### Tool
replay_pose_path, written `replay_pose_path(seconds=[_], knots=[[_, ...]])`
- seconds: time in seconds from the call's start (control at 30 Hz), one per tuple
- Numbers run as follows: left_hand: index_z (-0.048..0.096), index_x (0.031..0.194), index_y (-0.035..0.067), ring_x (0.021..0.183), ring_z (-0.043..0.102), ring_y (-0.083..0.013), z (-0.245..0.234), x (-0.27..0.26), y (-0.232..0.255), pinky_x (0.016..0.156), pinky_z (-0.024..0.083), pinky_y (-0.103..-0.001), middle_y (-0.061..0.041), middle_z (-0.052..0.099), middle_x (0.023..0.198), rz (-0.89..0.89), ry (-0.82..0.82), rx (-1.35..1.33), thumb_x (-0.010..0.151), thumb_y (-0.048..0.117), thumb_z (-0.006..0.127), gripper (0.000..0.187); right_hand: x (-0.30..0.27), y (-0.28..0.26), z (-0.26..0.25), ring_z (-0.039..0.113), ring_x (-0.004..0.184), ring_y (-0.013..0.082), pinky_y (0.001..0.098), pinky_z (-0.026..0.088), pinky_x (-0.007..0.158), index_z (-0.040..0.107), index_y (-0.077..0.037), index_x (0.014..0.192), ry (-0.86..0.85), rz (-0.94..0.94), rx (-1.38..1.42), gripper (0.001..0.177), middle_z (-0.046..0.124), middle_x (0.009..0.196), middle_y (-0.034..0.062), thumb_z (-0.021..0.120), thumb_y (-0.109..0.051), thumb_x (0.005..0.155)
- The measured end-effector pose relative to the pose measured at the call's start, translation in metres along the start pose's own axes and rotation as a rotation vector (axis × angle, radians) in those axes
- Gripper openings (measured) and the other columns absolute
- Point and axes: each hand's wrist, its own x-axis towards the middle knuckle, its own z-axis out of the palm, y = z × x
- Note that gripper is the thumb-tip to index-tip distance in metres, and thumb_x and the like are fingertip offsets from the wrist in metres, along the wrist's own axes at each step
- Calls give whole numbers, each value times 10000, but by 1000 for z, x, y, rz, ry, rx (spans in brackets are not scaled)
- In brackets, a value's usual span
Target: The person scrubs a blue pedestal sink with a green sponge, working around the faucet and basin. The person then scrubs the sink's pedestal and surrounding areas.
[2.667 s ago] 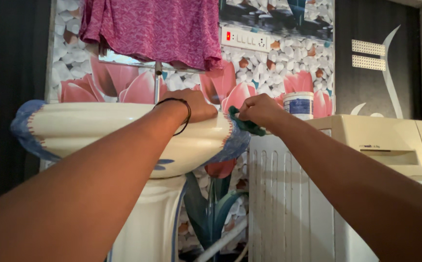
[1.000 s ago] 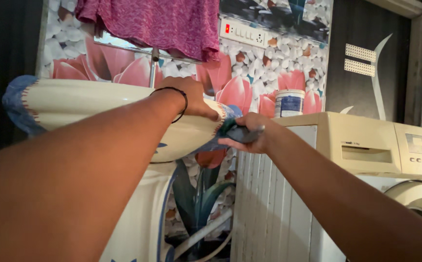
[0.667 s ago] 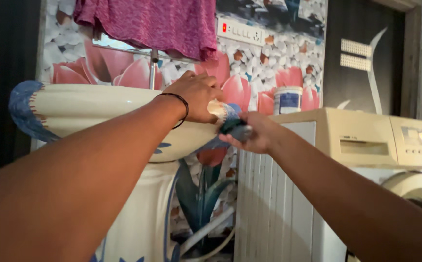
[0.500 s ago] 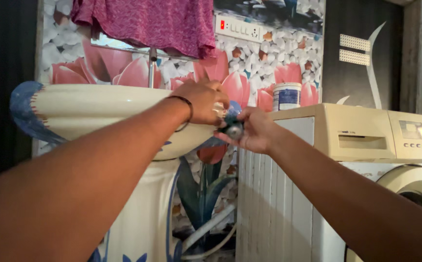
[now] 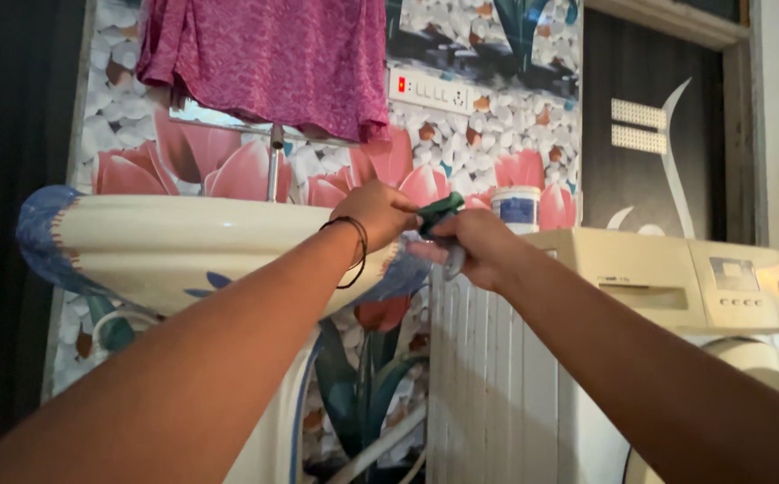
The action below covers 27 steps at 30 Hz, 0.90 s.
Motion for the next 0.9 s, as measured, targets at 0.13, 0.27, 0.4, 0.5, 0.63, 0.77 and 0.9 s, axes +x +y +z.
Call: replay_pose_path(seconds=[0.13,0.27,0.4,0.5,0.63,0.77,0.9], knots=[[787,1103,200,864,779,-167,-3,13,-11,781,572,-303,-76,814,949,67,-25,-70,792,180,742,315,2,-8,13,732,990,366,412,644,863,558,97,1215,-47,29,-81,324,648,1207,194,462,26,913],[793,1164,203,835,756,-136,-3,14,-20,762,560,-286,-73,803,946,108,-44,-136,744,72,712,447,7,-3,18,737,961,364,434,655,862,543,112,1209,-32,27,-67,313,632,1190,213,459,37,916],[767,1189,112,845,740,-105,8,23,-25,763,566,-264,-62,803,968,191,-132,-237,716,48,774,477,13,7,11,728,956,337,432,615,858,558,147,1190,-65,-54,-35,297,646,1144,207,475,67,917],[761,1227,121,789,702,-167,13,37,-29,714,541,-299,-109,793,953,13,-229,-284,748,56,747,483,17,8,9,725,937,323,382,634,831,583,131,1158,-67,-53,-32,251,676,1048,214,501,26,945],[773,1217,110,886,747,-135,15,42,-30,794,579,-277,-64,809,1027,111,-201,-314,729,75,742,490,15,3,6,687,769,302,344,601,683,595,82,1077,-58,14,126,292,689,927,220,422,-99,925],[708,1282,176,983,696,-126,9,36,-24,879,520,-274,-49,759,1129,209,-187,52,718,222,893,595,16,2,5,638,678,242,310,562,601,604,95,1141,-200,-20,160,360,620,852,180,477,-215,1010],[689,1319,202,992,700,-133,9,40,-22,871,528,-293,-59,774,1139,196,-318,140,814,263,814,524,21,9,-1,641,723,238,307,559,632,528,48,1188,-83,2,181,332,640,966,187,463,-253,1063]])
